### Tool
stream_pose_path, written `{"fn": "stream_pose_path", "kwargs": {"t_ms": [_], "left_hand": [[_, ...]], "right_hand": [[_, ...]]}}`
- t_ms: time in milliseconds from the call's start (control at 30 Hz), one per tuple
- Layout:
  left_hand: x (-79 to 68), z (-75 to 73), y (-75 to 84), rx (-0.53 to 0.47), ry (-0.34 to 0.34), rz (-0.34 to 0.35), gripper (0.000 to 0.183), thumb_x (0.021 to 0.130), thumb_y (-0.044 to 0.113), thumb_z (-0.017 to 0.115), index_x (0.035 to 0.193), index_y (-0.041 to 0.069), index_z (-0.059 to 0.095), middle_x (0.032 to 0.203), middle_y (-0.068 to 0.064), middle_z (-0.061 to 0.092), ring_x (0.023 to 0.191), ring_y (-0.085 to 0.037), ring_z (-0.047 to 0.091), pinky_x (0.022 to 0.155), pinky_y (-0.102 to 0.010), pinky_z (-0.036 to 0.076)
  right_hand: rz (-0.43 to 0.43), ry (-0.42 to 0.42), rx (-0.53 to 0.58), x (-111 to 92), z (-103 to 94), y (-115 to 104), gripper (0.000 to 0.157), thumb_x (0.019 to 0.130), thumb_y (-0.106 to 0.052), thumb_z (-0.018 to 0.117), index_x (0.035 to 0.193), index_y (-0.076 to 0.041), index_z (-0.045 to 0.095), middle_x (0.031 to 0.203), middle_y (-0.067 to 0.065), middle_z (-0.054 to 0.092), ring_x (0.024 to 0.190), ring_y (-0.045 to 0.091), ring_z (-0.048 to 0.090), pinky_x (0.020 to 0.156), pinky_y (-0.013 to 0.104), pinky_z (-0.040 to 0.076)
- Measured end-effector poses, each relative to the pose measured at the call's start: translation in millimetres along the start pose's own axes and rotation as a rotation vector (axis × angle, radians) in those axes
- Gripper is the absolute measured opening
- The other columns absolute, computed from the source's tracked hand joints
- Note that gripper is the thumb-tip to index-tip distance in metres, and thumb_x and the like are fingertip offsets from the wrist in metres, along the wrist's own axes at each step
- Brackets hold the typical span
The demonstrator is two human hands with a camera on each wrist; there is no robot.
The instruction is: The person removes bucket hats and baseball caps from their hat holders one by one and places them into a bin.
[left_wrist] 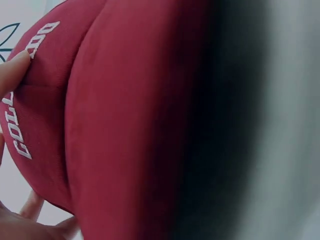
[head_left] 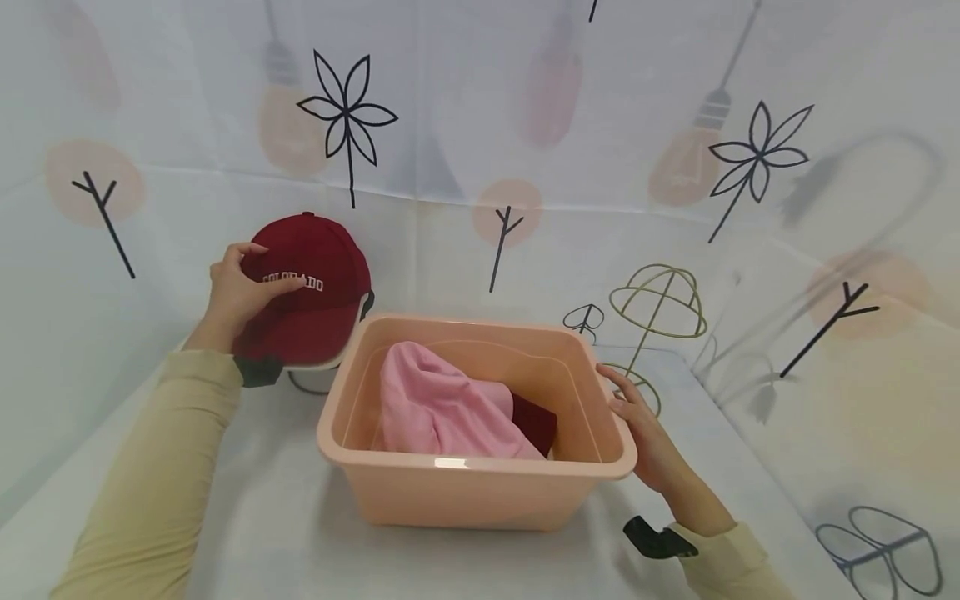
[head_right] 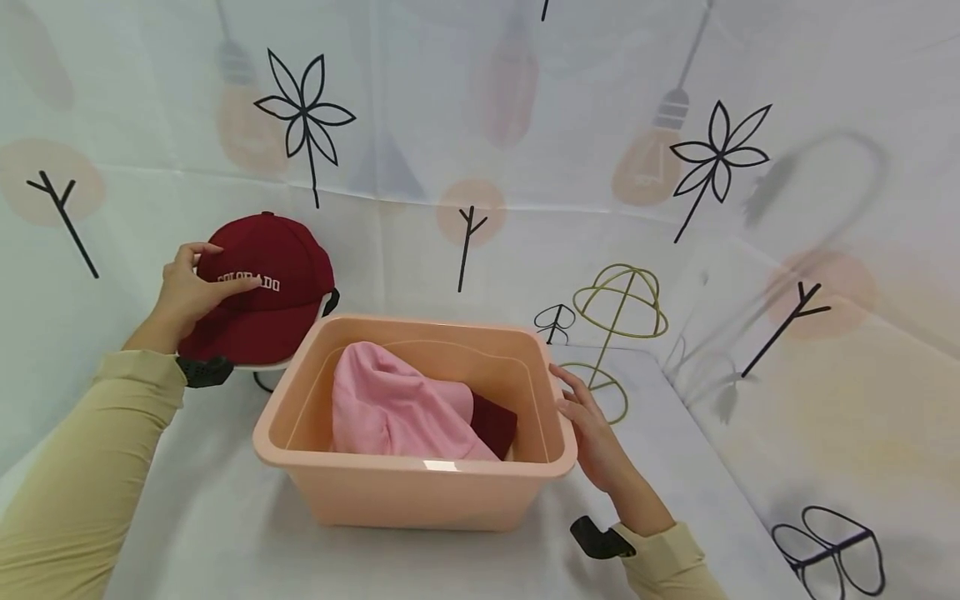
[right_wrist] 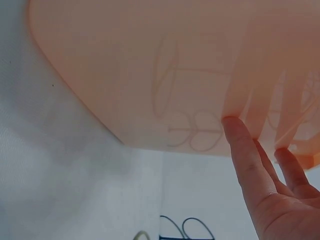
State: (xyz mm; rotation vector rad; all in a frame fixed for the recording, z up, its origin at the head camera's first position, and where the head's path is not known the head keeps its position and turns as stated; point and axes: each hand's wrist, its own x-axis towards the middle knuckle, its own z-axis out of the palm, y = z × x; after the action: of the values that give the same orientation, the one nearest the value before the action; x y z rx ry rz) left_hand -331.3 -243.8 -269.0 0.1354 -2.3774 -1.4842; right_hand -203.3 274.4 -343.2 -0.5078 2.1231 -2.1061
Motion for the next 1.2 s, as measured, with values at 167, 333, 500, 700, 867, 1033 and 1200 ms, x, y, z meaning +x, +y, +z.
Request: {"fn": "stream_pose_path", "kwargs": {"t_ms": [167, 333, 500, 700, 867, 1033, 1200], "left_hand": [[-0.2, -0.9, -0.3, 0.034, 0.051, 0.014, 0.082, 0.07, 0.045, 0.078, 0.129, 0.01, 0.035, 0.136, -0.019, 0.021, 0.125, -0.035, 0.026, 0.099, -0.052, 0.033], [-0.7, 0.0, 1.3, 0.051, 0.095, 0.047, 0.074, 0.072, 0.043, 0.077, 0.127, 0.009, 0.041, 0.135, -0.019, 0.023, 0.125, -0.033, 0.026, 0.099, -0.049, 0.035], [-2.4, 2.7, 4.5, 0.089, 0.156, 0.072, 0.064, 0.075, 0.036, 0.073, 0.124, 0.007, 0.045, 0.134, -0.02, 0.026, 0.123, -0.033, 0.028, 0.098, -0.048, 0.036], [-3.5, 5.6, 6.1, 0.108, 0.213, 0.076, 0.056, 0.076, 0.031, 0.069, 0.122, 0.008, 0.048, 0.134, -0.018, 0.027, 0.124, -0.031, 0.029, 0.097, -0.046, 0.037], [-3.9, 8.9, 9.0, 0.097, 0.257, 0.093, 0.047, 0.075, 0.029, 0.071, 0.114, 0.008, 0.054, 0.13, -0.016, 0.03, 0.122, -0.029, 0.031, 0.097, -0.043, 0.037], [-4.7, 13.0, 13.1, 0.109, 0.277, 0.135, 0.032, 0.075, 0.021, 0.069, 0.101, 0.004, 0.064, 0.124, -0.02, 0.035, 0.119, -0.029, 0.032, 0.097, -0.042, 0.035], [-5.9, 17.5, 13.6, 0.115, 0.227, 0.103, 0.04, 0.077, 0.033, 0.072, 0.102, 0.004, 0.06, 0.127, -0.022, 0.033, 0.123, -0.032, 0.029, 0.098, -0.045, 0.036]], "right_hand": [[-0.014, -0.014, 0.009, 1, 0.3, 0, 0.046, 0.1, -0.022, 0.032, 0.145, -0.021, 0.022, 0.128, 0.004, 0.045, 0.103, 0.012, 0.055, 0.081, 0.029, 0.051], [-0.029, -0.025, 0.028, 2, -0.1, 0, 0.045, 0.1, -0.02, 0.03, 0.145, -0.022, 0.023, 0.127, 0.002, 0.046, 0.102, 0.011, 0.055, 0.081, 0.029, 0.051], [-0.026, -0.032, 0.036, 3, 0.2, 1, 0.044, 0.1, -0.02, 0.03, 0.144, -0.023, 0.024, 0.126, 0.002, 0.048, 0.102, 0.012, 0.055, 0.081, 0.029, 0.051], [-0.007, -0.021, 0.036, 3, 1.6, 3, 0.044, 0.1, -0.022, 0.031, 0.143, -0.025, 0.025, 0.126, 0.002, 0.047, 0.102, 0.012, 0.055, 0.081, 0.03, 0.051], [-0.017, -0.03, 0.04, 3, 1.8, 3, 0.044, 0.1, -0.022, 0.032, 0.143, -0.024, 0.025, 0.126, 0.002, 0.047, 0.102, 0.012, 0.056, 0.081, 0.03, 0.051], [-0.022, -0.021, 0.035, 3, 1.3, 2, 0.044, 0.1, -0.022, 0.032, 0.143, -0.024, 0.026, 0.125, 0.001, 0.047, 0.101, 0.012, 0.056, 0.081, 0.029, 0.052], [-0.023, -0.009, 0.028, 2, 0.0, 2, 0.044, 0.1, -0.022, 0.032, 0.144, -0.024, 0.025, 0.123, 0.001, 0.048, 0.098, 0.011, 0.056, 0.079, 0.028, 0.052]]}}
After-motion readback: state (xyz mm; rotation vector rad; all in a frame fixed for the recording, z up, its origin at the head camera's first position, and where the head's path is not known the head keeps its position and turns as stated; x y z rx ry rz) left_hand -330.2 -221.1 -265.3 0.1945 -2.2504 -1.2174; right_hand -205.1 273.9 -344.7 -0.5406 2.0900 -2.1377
